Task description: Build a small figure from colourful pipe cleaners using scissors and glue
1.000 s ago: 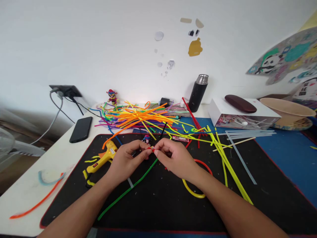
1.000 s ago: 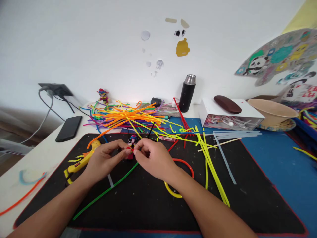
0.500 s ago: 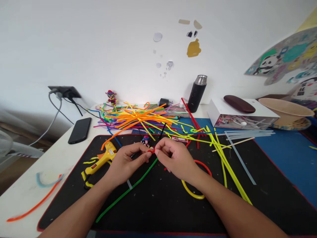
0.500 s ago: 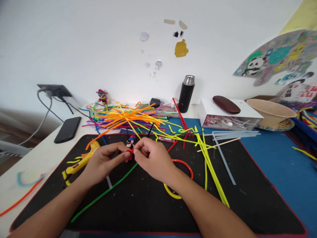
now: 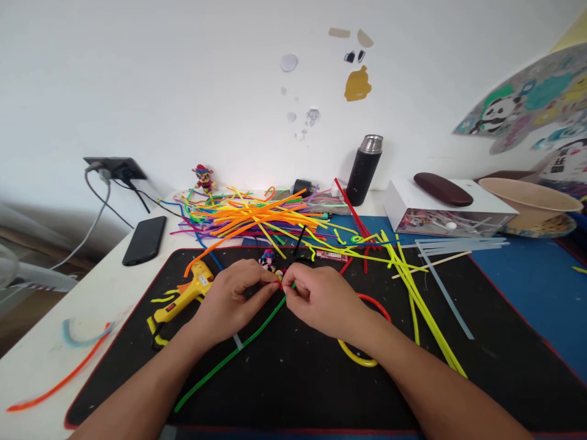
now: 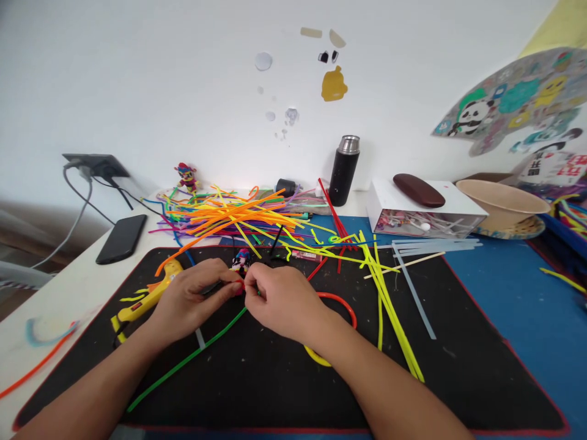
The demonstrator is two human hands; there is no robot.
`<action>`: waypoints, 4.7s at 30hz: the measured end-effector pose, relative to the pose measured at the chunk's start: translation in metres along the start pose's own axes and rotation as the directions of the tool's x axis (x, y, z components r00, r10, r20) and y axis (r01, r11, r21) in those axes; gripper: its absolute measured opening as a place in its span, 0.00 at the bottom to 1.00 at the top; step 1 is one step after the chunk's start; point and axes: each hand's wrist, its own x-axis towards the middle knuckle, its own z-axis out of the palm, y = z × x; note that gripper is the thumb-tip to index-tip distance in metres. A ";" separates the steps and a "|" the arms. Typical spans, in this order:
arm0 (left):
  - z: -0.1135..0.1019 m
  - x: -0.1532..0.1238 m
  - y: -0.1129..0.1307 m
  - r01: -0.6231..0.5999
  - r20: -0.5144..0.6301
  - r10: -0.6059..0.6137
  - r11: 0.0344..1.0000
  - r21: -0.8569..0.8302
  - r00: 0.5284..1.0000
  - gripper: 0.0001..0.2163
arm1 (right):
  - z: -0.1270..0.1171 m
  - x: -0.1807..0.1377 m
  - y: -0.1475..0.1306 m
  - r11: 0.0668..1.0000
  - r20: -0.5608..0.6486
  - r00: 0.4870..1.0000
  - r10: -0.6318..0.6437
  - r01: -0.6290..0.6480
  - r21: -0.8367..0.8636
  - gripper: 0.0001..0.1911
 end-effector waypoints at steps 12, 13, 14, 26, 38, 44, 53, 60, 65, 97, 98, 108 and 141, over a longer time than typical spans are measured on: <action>0.001 -0.001 0.004 0.280 0.001 -0.293 0.913 -0.295 0.956 0.13 | 0.000 0.001 0.000 0.913 0.023 0.991 0.130 -0.129 0.388 0.05; 0.001 -0.001 0.003 0.286 -0.003 -0.302 0.906 -0.312 0.953 0.13 | 0.000 0.001 0.000 0.908 0.026 0.990 0.138 -0.137 0.396 0.05; 0.001 -0.001 0.003 0.291 -0.007 -0.310 0.900 -0.323 0.951 0.13 | 0.000 0.001 0.000 0.902 0.028 0.989 0.144 -0.143 0.407 0.05; 0.003 -0.002 -0.002 0.339 0.057 -0.345 0.858 -0.386 0.937 0.12 | 0.000 0.001 -0.001 0.900 0.005 0.984 0.180 -0.167 0.403 0.04; 0.002 0.001 0.001 0.318 0.061 -0.314 0.903 -0.290 0.947 0.13 | 0.000 0.002 -0.001 0.895 0.021 0.981 0.191 -0.183 0.406 0.02; 0.001 0.002 0.002 0.323 0.075 -0.315 0.902 -0.288 0.946 0.13 | 0.002 0.002 0.000 0.898 0.026 0.983 0.184 -0.179 0.401 0.02; 0.001 0.001 0.003 0.319 0.044 -0.319 0.910 -0.263 0.947 0.10 | 0.001 0.002 0.004 0.896 0.070 0.985 0.160 -0.175 0.409 0.07; 0.003 0.000 0.001 0.318 0.025 -0.324 0.907 -0.277 0.946 0.11 | -0.002 0.003 0.005 0.885 0.083 0.982 0.173 -0.191 0.423 0.07; 0.001 0.000 -0.005 0.333 -0.105 -0.374 0.900 -0.282 0.922 0.15 | -0.025 0.010 0.016 0.875 -0.007 0.962 0.274 -0.247 0.417 0.08; 0.005 -0.002 -0.011 0.234 -0.149 -0.232 0.972 -0.007 0.961 0.12 | -0.050 0.015 0.052 0.796 0.053 0.917 0.396 -0.314 -0.517 0.14; 0.005 -0.002 -0.011 0.226 -0.148 -0.224 0.974 -0.004 0.963 0.11 | -0.050 0.015 0.052 0.793 0.043 0.915 0.400 -0.323 -0.517 0.13; 0.006 -0.001 -0.012 0.212 -0.106 -0.207 0.976 0.039 0.973 0.12 | -0.051 0.017 0.050 0.825 0.016 0.918 0.396 -0.348 -0.446 0.13; 0.008 -0.001 -0.008 0.091 -0.050 -0.087 0.992 0.083 0.995 0.11 | -0.048 0.015 0.047 0.873 0.096 0.931 0.352 -0.290 -0.393 0.13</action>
